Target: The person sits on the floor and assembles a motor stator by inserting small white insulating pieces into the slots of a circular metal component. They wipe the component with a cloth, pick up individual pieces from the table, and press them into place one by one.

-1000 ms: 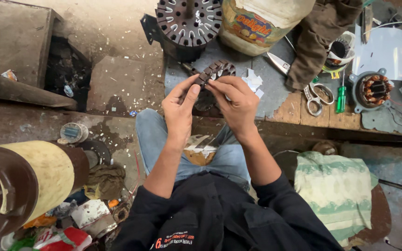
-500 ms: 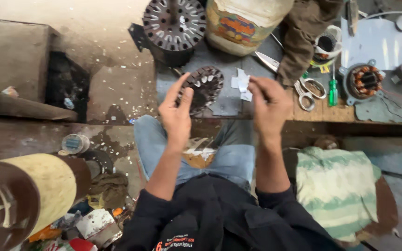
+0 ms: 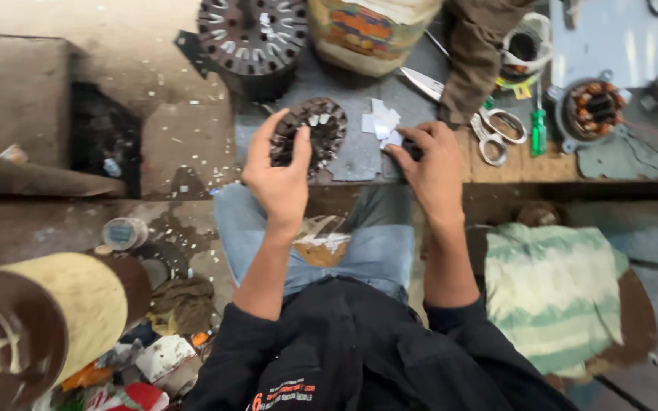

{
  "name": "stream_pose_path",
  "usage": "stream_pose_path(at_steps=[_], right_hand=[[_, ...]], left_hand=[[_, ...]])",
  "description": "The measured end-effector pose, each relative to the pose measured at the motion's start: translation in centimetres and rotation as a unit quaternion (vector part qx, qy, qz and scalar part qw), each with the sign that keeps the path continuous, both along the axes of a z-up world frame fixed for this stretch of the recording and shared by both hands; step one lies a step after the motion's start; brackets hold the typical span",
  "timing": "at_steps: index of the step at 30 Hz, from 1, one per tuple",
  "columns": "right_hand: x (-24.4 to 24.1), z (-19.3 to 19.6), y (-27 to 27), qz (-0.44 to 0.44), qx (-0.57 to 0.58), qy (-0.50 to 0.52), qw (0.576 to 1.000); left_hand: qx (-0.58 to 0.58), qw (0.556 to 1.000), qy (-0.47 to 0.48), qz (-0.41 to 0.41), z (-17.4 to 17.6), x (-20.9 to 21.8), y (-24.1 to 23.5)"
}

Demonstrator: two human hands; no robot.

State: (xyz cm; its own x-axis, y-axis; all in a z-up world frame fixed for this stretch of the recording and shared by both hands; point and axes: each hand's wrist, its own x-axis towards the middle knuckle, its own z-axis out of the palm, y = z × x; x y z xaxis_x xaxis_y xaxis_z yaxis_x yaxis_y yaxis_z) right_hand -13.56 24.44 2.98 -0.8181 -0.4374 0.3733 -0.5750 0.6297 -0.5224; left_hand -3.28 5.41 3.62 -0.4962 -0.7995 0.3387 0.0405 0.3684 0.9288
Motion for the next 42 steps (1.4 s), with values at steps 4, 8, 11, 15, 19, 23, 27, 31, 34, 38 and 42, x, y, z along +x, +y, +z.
stream_pose_path(at_steps=[4,8,11,15,19,23,27,31,34,38,42], right_hand=[[-0.4,-0.2,0.2,0.0,-0.03,-0.032,0.999],[0.2,-0.9,0.3,0.009,-0.048,0.01,0.999],[0.5,-1.2,0.0,0.016,-0.061,0.027,0.998],[1.3,-1.3,-0.4,0.006,-0.073,0.022,0.997],[1.2,-1.4,-0.6,0.014,-0.094,0.078,0.992],[1.0,-1.4,-0.3,0.018,-0.121,0.031,0.992],[1.0,-1.6,-0.9,0.031,-0.288,-0.188,0.938],[2.6,-1.8,-2.5,0.107,-0.374,-0.258,0.885],[3.6,-1.3,-3.4,0.15,-0.35,-0.183,0.906],[3.6,-0.4,-4.2,0.185,-0.325,-0.091,0.923],[2.9,0.0,-4.3,0.196,-0.327,-0.151,0.912]], left_hand=[[0.018,1.0,0.003,-0.004,-0.1,-0.2,0.0],[0.023,1.0,0.003,-0.006,-0.6,0.1,0.1],[0.04,0.999,-0.007,-0.024,-0.5,-0.1,-0.1],[0.037,0.999,-0.019,-0.034,0.4,0.2,-0.2],[-0.034,0.998,-0.001,-0.053,1.0,0.3,-0.6],[-0.289,0.957,0.031,0.009,1.1,1.5,0.0],[-0.31,0.944,0.048,-0.106,1.5,2.3,0.7],[-0.197,0.971,0.005,-0.137,2.3,2.4,1.0],[-0.154,0.978,-0.01,-0.139,3.0,2.3,0.9],[-0.131,0.981,-0.002,-0.14,3.1,2.4,0.5],[-0.132,0.981,0.007,-0.145,2.6,2.3,0.2]])
